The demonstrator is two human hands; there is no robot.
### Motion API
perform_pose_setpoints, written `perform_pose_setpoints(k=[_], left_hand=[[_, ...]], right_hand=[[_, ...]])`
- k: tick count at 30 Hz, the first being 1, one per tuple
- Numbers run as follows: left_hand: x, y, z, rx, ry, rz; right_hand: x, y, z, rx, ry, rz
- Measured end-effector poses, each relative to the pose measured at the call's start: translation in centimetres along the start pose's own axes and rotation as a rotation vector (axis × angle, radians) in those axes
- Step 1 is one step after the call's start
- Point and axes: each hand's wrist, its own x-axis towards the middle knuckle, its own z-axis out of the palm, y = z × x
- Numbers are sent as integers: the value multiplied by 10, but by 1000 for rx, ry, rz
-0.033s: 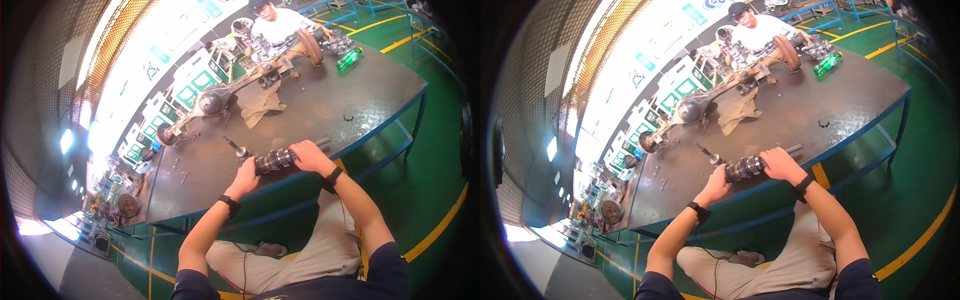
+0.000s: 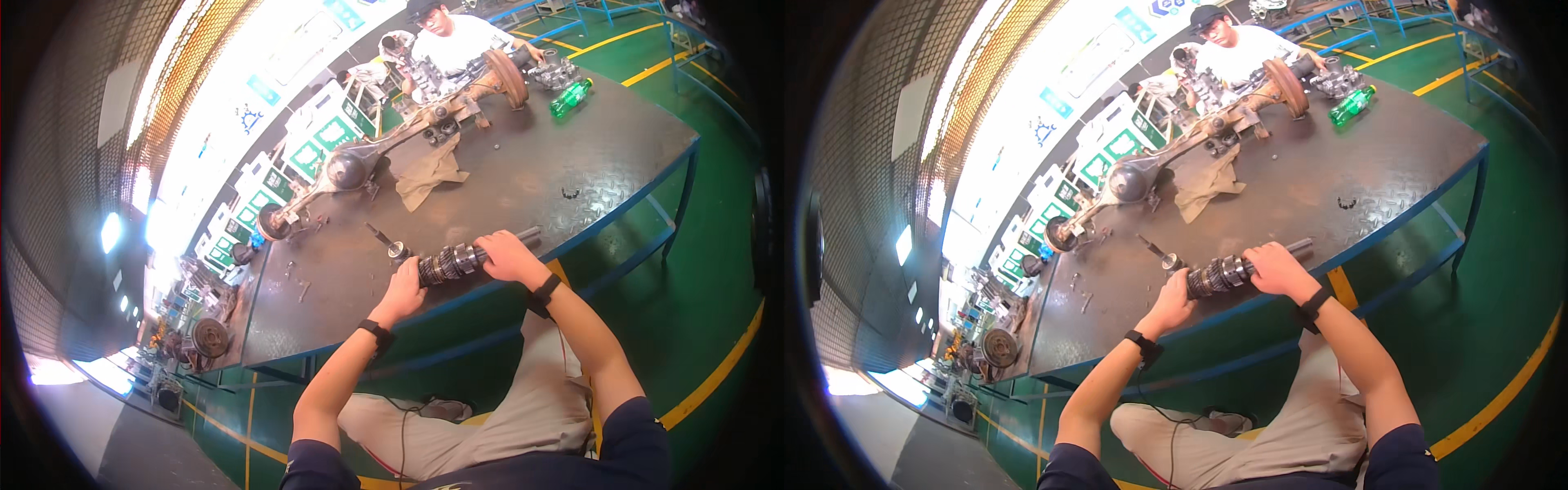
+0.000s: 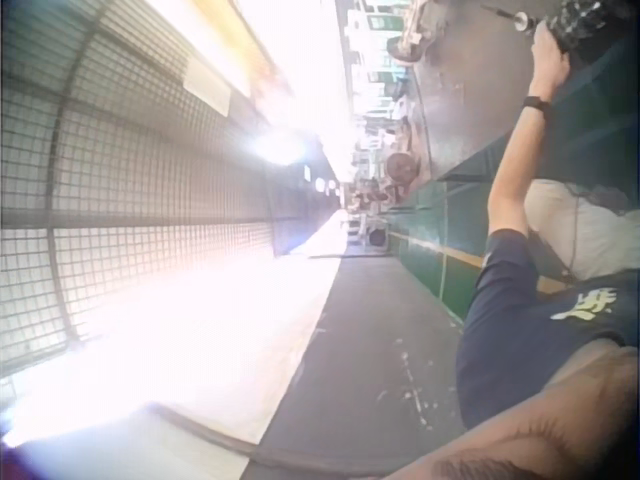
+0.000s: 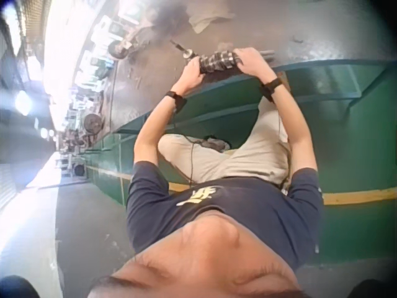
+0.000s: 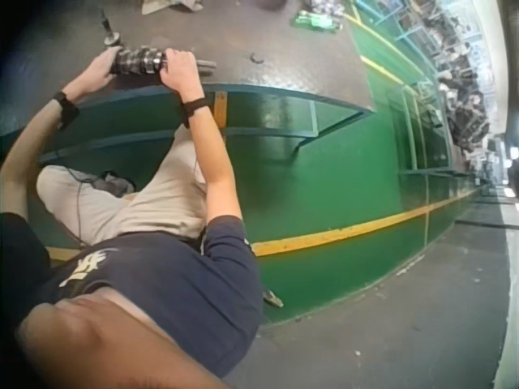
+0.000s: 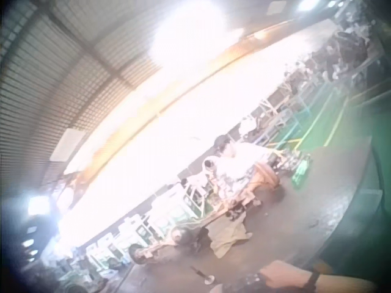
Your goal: The person rotates a gearbox output shaft assembly and removes a large gear from one end by hand.
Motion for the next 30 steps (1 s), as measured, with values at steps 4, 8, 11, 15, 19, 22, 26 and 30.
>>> perform_pose_setpoints(k=[4,8,11,15,19,22,26,30], left_hand=[[0,-5,2,15,-11,-33],[-8,-4,7,20,64,28],[-10,4,8,1,30,-18],[-13,-3,12,-36,20,-50],[-10,-3,14,-51,48,-50],[-12,-1,14,-67,53,-50],[-18,1,15,-80,44,-79],[-19,3,21,-97,65,-69]], right_hand=[[-2,0,-3,94,42,-23],[-1,-4,-12,202,56,-14],[4,1,-16,354,-1,94],[16,1,-13,270,-112,37],[15,5,-8,138,-164,17],[14,-2,-10,30,-180,-10],[11,-15,-6,-157,-185,-35],[9,-4,2,-201,-144,-96]])
